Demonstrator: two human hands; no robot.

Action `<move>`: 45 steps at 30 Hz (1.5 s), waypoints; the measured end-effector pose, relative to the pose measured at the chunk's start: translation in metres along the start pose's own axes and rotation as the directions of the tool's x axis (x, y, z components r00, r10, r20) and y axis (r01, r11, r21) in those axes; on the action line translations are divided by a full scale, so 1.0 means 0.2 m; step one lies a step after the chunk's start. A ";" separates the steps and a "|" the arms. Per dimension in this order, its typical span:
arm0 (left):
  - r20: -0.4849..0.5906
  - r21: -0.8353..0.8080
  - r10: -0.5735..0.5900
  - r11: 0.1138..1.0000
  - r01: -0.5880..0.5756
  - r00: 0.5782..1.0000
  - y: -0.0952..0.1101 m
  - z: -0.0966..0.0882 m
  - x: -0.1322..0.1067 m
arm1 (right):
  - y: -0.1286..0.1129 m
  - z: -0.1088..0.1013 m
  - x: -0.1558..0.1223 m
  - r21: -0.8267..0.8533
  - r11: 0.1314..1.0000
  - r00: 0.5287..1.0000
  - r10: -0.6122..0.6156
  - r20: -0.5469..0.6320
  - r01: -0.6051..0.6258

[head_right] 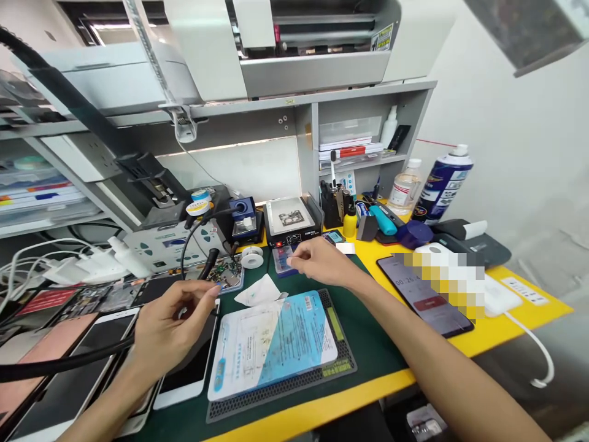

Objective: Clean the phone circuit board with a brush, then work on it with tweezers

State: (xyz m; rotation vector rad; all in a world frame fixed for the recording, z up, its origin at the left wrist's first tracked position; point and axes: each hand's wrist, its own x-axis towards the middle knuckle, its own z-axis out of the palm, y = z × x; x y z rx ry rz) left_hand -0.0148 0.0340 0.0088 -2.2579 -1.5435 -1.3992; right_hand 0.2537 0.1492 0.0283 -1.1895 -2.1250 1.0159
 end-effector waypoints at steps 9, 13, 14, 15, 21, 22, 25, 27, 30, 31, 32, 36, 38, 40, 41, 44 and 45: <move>-0.014 -0.012 -0.054 0.998 0.054 0.998 -0.02 0.02 0.00 | -0.02 0.07 0.02 -0.086 0.996 0.958 -0.014 0.286 0.040; -0.015 -0.014 -0.043 0.999 0.043 0.999 -0.01 0.03 -0.02 | -0.01 0.11 0.08 -0.086 0.994 0.918 -0.029 0.397 0.068; -0.006 -0.014 -0.036 0.999 0.036 0.999 -0.01 0.03 -0.02 | 0.00 0.13 0.10 -0.079 0.994 0.908 -0.041 0.418 0.081; 0.001 -0.016 -0.027 1.000 0.027 1.000 0.00 0.03 -0.03 | 0.00 0.14 0.10 -0.072 0.993 0.900 -0.058 0.431 0.098; 0.025 -0.032 -0.021 0.999 0.022 0.999 0.01 0.03 -0.05 | -0.02 0.18 0.10 0.064 0.991 0.972 -0.125 0.201 0.114; 0.029 -0.039 -0.021 0.999 0.022 0.999 0.01 0.03 -0.05 | -0.04 0.18 0.09 0.136 0.988 0.988 -0.092 0.128 0.075; 0.057 -0.088 -0.033 0.995 0.038 0.998 0.01 0.03 -0.05 | -0.08 0.16 0.07 0.421 0.903 0.996 0.088 0.014 -0.086; 0.093 -0.123 -0.066 0.989 0.077 0.993 0.01 0.03 -0.05 | -0.10 0.15 0.06 0.526 0.837 0.985 0.171 0.003 -0.147; 0.155 -0.162 -0.147 0.972 0.172 0.977 0.02 0.04 -0.05 | -0.11 0.12 0.04 0.569 0.807 0.980 0.199 -0.007 -0.160; 0.174 -0.178 -0.178 0.962 0.209 0.969 0.02 0.04 -0.04 | -0.11 0.12 0.04 0.606 0.778 0.980 0.198 0.015 -0.167; 0.189 -0.197 -0.207 0.950 0.243 0.960 0.02 0.04 -0.04 | -0.11 0.11 0.04 0.657 0.733 0.980 0.193 0.049 -0.177; 0.292 -0.289 -0.301 0.877 0.384 0.908 0.06 0.05 -0.04 | -0.14 0.11 0.02 0.828 0.462 0.947 0.202 0.251 -0.318; 0.376 -0.317 -0.333 0.831 0.458 0.865 0.09 0.06 -0.04 | -0.17 0.13 0.01 0.835 0.367 0.911 0.218 0.351 -0.409; 0.438 -0.311 -0.350 0.805 0.505 0.828 0.12 0.07 -0.04 | -0.21 0.16 -0.02 0.815 0.362 0.892 0.190 0.410 -0.452; 0.446 -0.298 -0.354 0.807 0.509 0.822 0.14 0.08 -0.04 | -0.22 0.17 -0.03 0.807 0.387 0.895 0.162 0.416 -0.445; 0.388 -0.263 -0.341 0.849 0.458 0.856 0.17 0.10 -0.04 | -0.25 0.20 -0.07 0.800 0.467 0.920 0.090 0.382 -0.378; 0.358 -0.263 -0.336 0.859 0.440 0.871 0.18 0.10 -0.04 | -0.25 0.21 -0.08 0.800 0.480 0.925 0.078 0.371 -0.361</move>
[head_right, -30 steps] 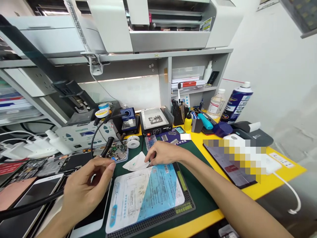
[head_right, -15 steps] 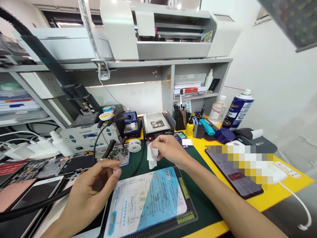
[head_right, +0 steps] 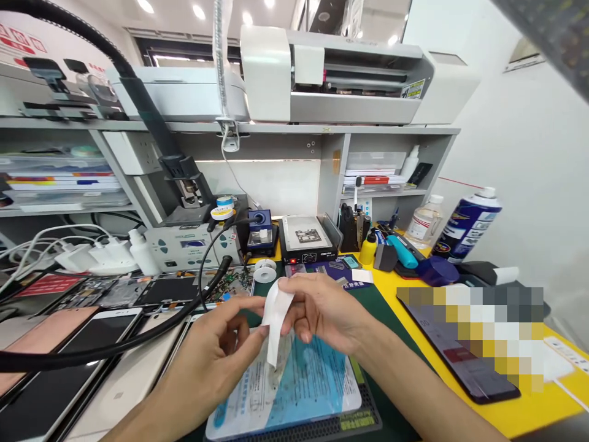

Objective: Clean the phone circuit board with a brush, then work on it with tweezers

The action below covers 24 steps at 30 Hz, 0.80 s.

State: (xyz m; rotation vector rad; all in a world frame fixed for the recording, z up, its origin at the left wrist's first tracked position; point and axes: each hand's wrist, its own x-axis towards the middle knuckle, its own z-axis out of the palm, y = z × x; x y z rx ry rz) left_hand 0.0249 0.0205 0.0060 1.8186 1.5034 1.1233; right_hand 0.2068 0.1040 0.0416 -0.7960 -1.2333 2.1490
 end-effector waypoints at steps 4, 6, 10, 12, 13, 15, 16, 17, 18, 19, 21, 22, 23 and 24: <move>-0.009 -0.213 -0.073 0.975 0.069 0.997 0.02 -0.01 0.01 | 0.01 -0.02 0.00 0.017 1.000 1.000 -0.007 0.004 0.007; 0.076 -0.426 -0.167 0.886 0.184 0.983 0.02 -0.04 0.02 | 0.01 -0.04 0.00 0.041 0.999 1.000 -0.002 -0.001 0.002; 0.243 -0.677 -0.279 0.637 0.368 0.929 0.02 -0.06 0.03 | 0.00 -0.06 0.00 0.098 0.995 0.999 0.036 0.020 -0.038; 0.274 -0.736 -0.272 0.558 0.383 0.923 0.02 -0.07 0.03 | 0.00 -0.06 0.00 0.129 0.986 0.992 0.096 0.081 -0.106; 0.282 -0.757 -0.258 0.533 0.379 0.924 0.02 -0.07 0.03 | 0.00 -0.07 0.00 0.147 0.977 0.983 0.139 0.118 -0.156; 0.290 -0.775 -0.245 0.507 0.377 0.925 0.02 -0.07 0.03 | -0.01 -0.07 0.00 0.180 0.947 0.955 0.232 0.184 -0.265; 0.289 -0.777 -0.246 0.505 0.377 0.925 0.02 -0.08 0.03 | 0.00 -0.07 -0.01 0.191 0.932 0.941 0.269 0.206 -0.308; 0.286 -0.778 -0.247 0.505 0.375 0.926 0.03 -0.08 0.03 | 0.00 -0.07 -0.01 0.192 0.924 0.932 0.291 0.216 -0.332; 0.285 -0.779 -0.248 0.504 0.374 0.926 0.03 -0.08 0.03 | 0.01 -0.07 -0.01 0.179 0.927 0.932 0.290 0.219 -0.331; 0.286 -0.780 -0.251 0.499 0.377 0.925 0.04 -0.09 0.03 | 0.01 -0.07 -0.02 0.151 0.941 0.939 0.268 0.217 -0.304; 0.292 -0.785 -0.247 0.491 0.379 0.924 0.04 -0.10 0.04 | 0.03 -0.06 -0.02 0.069 0.981 0.964 0.163 0.211 -0.181; 0.292 -0.786 -0.246 0.488 0.379 0.924 0.05 -0.10 0.04 | 0.04 -0.06 -0.02 0.029 0.993 0.972 0.106 0.212 -0.114; 0.294 -0.784 -0.246 0.490 0.381 0.924 0.05 -0.10 0.04 | 0.05 -0.06 -0.02 0.000 0.998 0.975 0.058 0.215 -0.059; 0.293 -0.781 -0.244 0.497 0.379 0.924 0.05 -0.10 0.04 | 0.05 -0.06 -0.01 -0.015 1.000 0.976 0.026 0.217 -0.023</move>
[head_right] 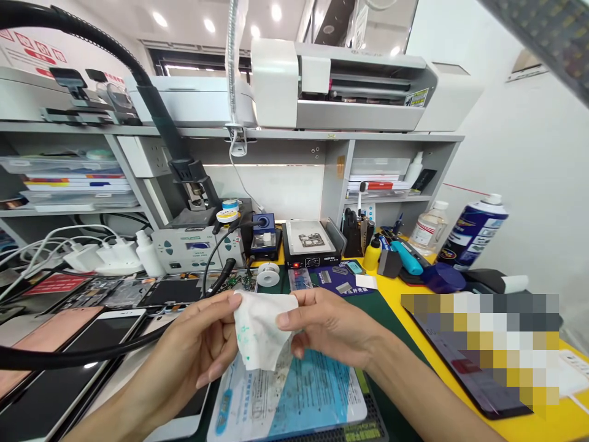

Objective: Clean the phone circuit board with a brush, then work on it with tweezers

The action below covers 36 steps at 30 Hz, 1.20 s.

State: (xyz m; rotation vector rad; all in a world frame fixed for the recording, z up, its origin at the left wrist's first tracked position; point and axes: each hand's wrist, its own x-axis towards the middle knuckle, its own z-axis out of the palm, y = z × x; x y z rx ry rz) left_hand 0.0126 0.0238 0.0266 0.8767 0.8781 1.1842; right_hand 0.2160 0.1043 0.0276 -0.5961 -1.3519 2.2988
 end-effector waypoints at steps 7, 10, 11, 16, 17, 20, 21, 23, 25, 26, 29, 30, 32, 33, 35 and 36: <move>-0.008 0.027 0.008 1.000 -0.008 1.000 0.00 -0.02 0.00 | 0.00 -0.01 0.01 -0.031 0.999 0.989 -0.036 -0.141 0.032; 0.008 0.074 -0.004 0.997 0.003 1.000 0.02 -0.01 0.00 | 0.00 -0.02 0.01 -0.059 0.997 0.978 -0.055 -0.199 0.044; 0.010 0.095 -0.008 0.995 0.007 1.000 0.03 -0.01 -0.01 | 0.00 -0.03 0.01 -0.065 0.997 0.976 -0.057 -0.208 0.044; -0.026 0.176 0.037 0.984 -0.031 0.999 0.04 0.00 -0.01 | -0.01 -0.03 0.00 -0.094 0.993 0.971 -0.093 -0.221 0.074; -0.030 0.193 0.044 0.981 -0.037 0.999 0.03 0.00 -0.01 | -0.02 -0.03 -0.01 -0.100 0.992 0.971 -0.098 -0.220 0.078; -0.031 0.266 0.055 0.963 -0.045 0.998 0.02 -0.02 0.00 | -0.02 -0.03 -0.02 -0.137 0.986 0.964 -0.126 -0.235 0.095; -0.031 0.319 0.076 0.946 -0.062 0.997 0.02 -0.03 0.00 | -0.02 -0.03 -0.03 -0.175 0.978 0.957 -0.157 -0.244 0.116; -0.016 0.447 0.146 0.886 -0.123 0.989 0.02 -0.05 -0.01 | -0.02 -0.04 -0.03 -0.298 0.936 0.933 -0.264 -0.243 0.187; 0.016 0.532 0.226 0.823 -0.199 0.974 0.01 -0.05 -0.01 | -0.02 -0.05 -0.03 -0.431 0.862 0.901 -0.382 -0.206 0.267; 0.032 0.545 0.254 0.806 -0.230 0.967 0.01 -0.06 -0.01 | -0.02 -0.05 -0.03 -0.481 0.824 0.885 -0.428 -0.183 0.299; 0.049 0.539 0.289 0.798 -0.269 0.956 -0.01 -0.06 -0.01 | -0.03 -0.04 -0.04 -0.569 0.752 0.858 -0.493 -0.147 0.334; 0.045 0.543 0.289 0.797 -0.266 0.956 -0.01 -0.06 -0.01 | -0.03 -0.04 -0.04 -0.592 0.736 0.855 -0.498 -0.145 0.328; 0.030 0.559 0.272 0.793 -0.242 0.962 -0.02 -0.07 -0.01 | -0.03 -0.04 -0.05 -0.628 0.716 0.857 -0.493 -0.147 0.305; 0.022 0.567 0.264 0.791 -0.229 0.964 -0.03 -0.07 0.00 | -0.03 -0.04 -0.05 -0.633 0.716 0.862 -0.485 -0.148 0.294; 0.007 0.584 0.253 0.784 -0.209 0.968 -0.02 -0.08 0.00 | -0.02 -0.05 -0.06 -0.606 0.740 0.873 -0.465 -0.147 0.292; 0.003 0.594 0.252 0.778 -0.205 0.968 -0.02 -0.08 -0.01 | -0.02 -0.06 -0.06 -0.576 0.760 0.880 -0.454 -0.140 0.301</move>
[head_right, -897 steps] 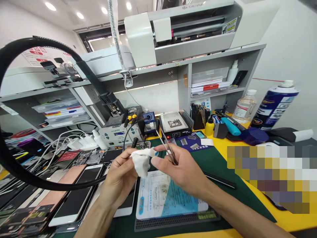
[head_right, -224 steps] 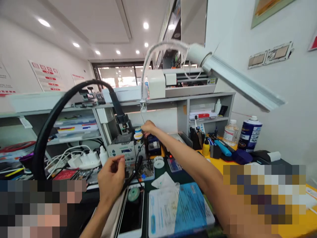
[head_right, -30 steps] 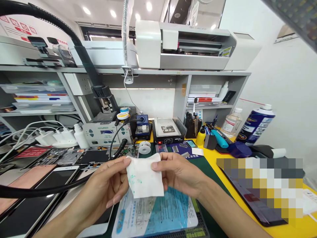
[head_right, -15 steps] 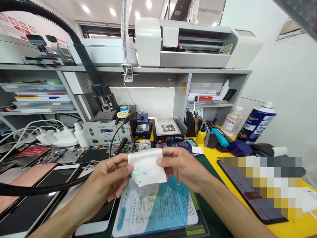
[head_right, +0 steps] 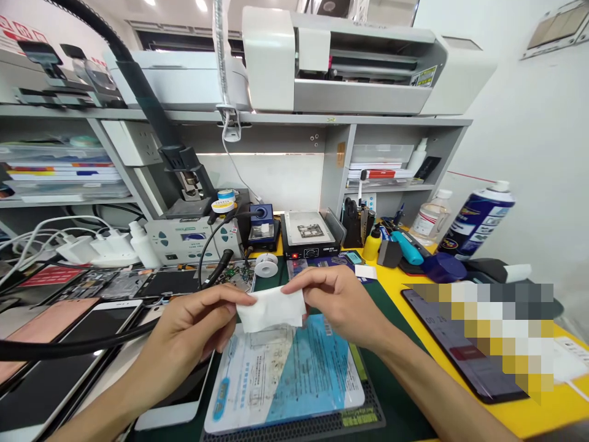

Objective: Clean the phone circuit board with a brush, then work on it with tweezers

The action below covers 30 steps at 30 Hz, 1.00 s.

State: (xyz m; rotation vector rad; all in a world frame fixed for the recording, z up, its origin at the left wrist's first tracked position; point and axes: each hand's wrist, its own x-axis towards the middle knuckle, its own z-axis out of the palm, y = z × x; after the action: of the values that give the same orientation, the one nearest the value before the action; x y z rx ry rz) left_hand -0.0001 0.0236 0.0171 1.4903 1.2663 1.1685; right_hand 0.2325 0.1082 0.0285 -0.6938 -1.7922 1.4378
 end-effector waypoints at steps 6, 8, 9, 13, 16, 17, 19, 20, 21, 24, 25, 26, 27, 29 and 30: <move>-0.027 0.030 -0.029 0.999 0.030 0.999 0.02 -0.01 0.00 | 0.01 0.00 0.00 0.074 0.995 0.998 0.061 0.024 -0.062; -0.040 0.026 -0.043 0.999 0.044 0.998 0.02 -0.01 0.00 | 0.01 0.01 0.00 0.030 0.994 0.995 0.103 -0.015 -0.103; -0.043 0.023 -0.042 0.999 0.043 0.998 0.02 0.00 0.00 | 0.02 0.02 0.01 0.010 0.993 0.992 0.118 -0.035 -0.118; -0.037 0.015 -0.015 1.000 0.016 0.999 0.00 0.00 -0.01 | 0.01 0.04 0.02 0.056 0.985 0.983 0.166 -0.072 -0.162; 0.003 0.006 0.029 1.000 -0.029 1.000 -0.01 0.00 -0.02 | -0.01 0.05 0.03 0.127 0.953 0.961 0.274 0.038 -0.276; 0.015 0.004 0.045 0.999 -0.045 0.999 -0.01 0.00 -0.02 | -0.02 0.06 0.03 0.113 0.943 0.948 0.304 0.098 -0.314; 0.027 0.012 0.077 0.997 -0.077 0.997 -0.01 -0.01 -0.02 | -0.04 0.06 0.02 0.060 0.938 0.926 0.325 0.189 -0.342; 0.026 0.022 0.086 0.996 -0.087 0.996 -0.01 -0.01 -0.02 | -0.05 0.06 0.02 0.043 0.942 0.925 0.318 0.209 -0.334; 0.021 0.035 0.094 0.995 -0.095 0.995 -0.01 -0.01 -0.01 | -0.05 0.06 0.02 0.042 0.946 0.928 0.306 0.213 -0.322; -0.002 0.061 0.117 0.991 -0.117 0.993 0.00 0.00 0.00 | -0.07 0.05 0.01 0.119 0.941 0.932 0.285 0.223 -0.316; -0.017 0.069 0.126 0.990 -0.125 0.992 0.01 0.01 0.00 | -0.07 0.05 0.01 0.155 0.934 0.931 0.283 0.230 -0.323; -0.036 0.082 0.139 0.987 -0.136 0.990 0.01 0.01 0.00 | -0.07 0.05 0.01 0.184 0.927 0.931 0.283 0.232 -0.328; -0.057 0.095 0.153 0.985 -0.147 0.987 0.01 0.02 0.00 | -0.06 0.05 0.01 0.204 0.922 0.933 0.284 0.222 -0.329; -0.108 0.120 0.179 0.979 -0.166 0.978 0.02 0.02 0.01 | -0.06 0.05 0.01 0.198 0.938 0.954 0.259 0.148 -0.286; -0.141 0.127 0.188 0.977 -0.171 0.972 0.02 0.02 0.01 | -0.05 0.05 0.01 0.164 0.957 0.970 0.227 0.091 -0.239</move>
State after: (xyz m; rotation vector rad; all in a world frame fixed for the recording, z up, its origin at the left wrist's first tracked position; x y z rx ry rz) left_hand 0.0048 0.0241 0.0206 1.6538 1.3406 1.3702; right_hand 0.2239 0.1019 0.0384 -0.7916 -1.6538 1.7730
